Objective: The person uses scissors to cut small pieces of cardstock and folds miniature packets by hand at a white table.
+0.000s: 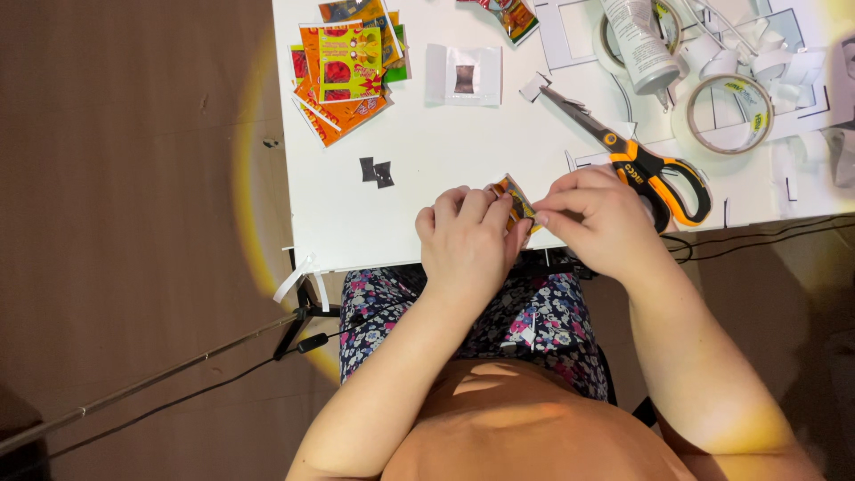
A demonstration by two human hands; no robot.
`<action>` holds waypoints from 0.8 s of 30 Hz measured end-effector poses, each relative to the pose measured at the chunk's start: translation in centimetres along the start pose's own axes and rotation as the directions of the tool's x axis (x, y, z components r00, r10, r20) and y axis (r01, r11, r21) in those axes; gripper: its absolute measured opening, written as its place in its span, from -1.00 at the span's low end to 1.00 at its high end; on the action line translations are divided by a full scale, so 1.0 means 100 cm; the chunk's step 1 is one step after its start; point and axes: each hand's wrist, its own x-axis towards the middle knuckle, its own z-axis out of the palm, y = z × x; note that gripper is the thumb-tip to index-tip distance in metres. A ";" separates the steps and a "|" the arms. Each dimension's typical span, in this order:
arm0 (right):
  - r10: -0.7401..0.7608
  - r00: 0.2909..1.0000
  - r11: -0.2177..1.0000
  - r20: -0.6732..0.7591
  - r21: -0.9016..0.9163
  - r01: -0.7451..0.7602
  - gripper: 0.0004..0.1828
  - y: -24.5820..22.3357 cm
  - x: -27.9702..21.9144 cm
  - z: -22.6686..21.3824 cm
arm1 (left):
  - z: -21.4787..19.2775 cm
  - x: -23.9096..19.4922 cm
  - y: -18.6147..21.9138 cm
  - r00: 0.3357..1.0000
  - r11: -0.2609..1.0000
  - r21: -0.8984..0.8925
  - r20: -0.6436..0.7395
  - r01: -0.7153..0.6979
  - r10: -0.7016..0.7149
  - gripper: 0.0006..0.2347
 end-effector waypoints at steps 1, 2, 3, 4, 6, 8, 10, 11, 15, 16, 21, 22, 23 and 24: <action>0.002 1.000 1.000 0.002 0.000 -0.002 -0.95 -0.001 0.000 0.001 | 0.001 -0.001 0.001 1.000 1.000 -0.001 0.002 0.001 -0.001 -0.75; 0.020 1.000 1.000 -0.011 0.022 -0.019 -0.93 -0.003 0.001 0.001 | 0.001 -0.002 0.001 1.000 1.000 0.007 -0.006 0.007 -0.007 -0.76; 0.035 0.999 0.998 -0.027 0.044 -0.033 -0.89 -0.005 0.003 0.001 | 0.001 -0.001 0.001 1.000 1.000 0.016 -0.017 0.010 -0.010 -0.77; 0.034 0.999 0.999 -0.029 0.044 -0.032 -0.89 -0.006 0.004 0.001 | 0.002 -0.001 0.001 1.000 1.000 0.017 -0.018 0.008 -0.008 -0.77; 0.096 0.995 0.993 -0.011 0.075 -0.095 -0.89 -0.010 0.006 0.000 | 0.001 -0.001 0.000 0.999 1.000 0.030 -0.036 0.004 -0.003 -0.78; 0.113 0.994 0.991 -0.003 0.070 -0.113 -0.89 -0.013 0.008 -0.001 | 0.000 -0.001 0.000 1.000 1.000 0.026 -0.022 0.003 -0.003 -0.78; 0.131 0.991 0.989 0.005 0.064 -0.132 -0.89 -0.015 0.009 -0.001 | -0.001 -0.001 0.000 1.000 1.000 0.020 -0.006 0.002 -0.002 -0.77; 0.147 0.989 0.988 0.004 0.050 -0.147 -0.90 -0.015 0.010 0.000 | -0.001 0.000 0.000 1.000 1.000 0.017 -0.005 0.001 -0.001 -0.77; 0.195 0.980 0.980 -0.029 0.051 -0.193 -0.90 -0.021 0.013 0.003 | -0.001 -0.001 0.000 1.000 1.000 0.004 -0.012 0.002 -0.002 -0.77; 0.193 0.981 0.980 -0.029 0.051 -0.191 -0.90 -0.019 0.015 0.006 | 0.000 -0.001 -0.001 1.000 1.000 0.005 -0.013 0.003 -0.003 -0.77; 0.191 0.981 0.981 -0.045 -0.005 -0.192 -0.92 -0.024 0.016 0.008 | 0.000 -0.001 0.000 0.999 1.000 0.026 -0.040 0.005 -0.004 -0.80; 0.191 0.981 0.982 -0.043 -0.007 -0.191 -0.92 -0.022 0.017 0.008 | 0.001 -0.002 -0.001 0.999 1.000 0.026 -0.040 0.008 -0.007 -0.80; 0.206 0.978 0.978 -0.028 -0.013 -0.207 -0.90 -0.020 0.018 0.008 | 0.003 -0.002 -0.001 0.999 1.000 0.025 -0.037 0.003 -0.003 -0.79; 0.222 0.975 0.975 -0.014 -0.019 -0.222 -0.89 -0.018 0.018 0.008 | 0.004 -0.002 -0.002 0.999 1.000 0.024 -0.034 -0.001 0.002 -0.77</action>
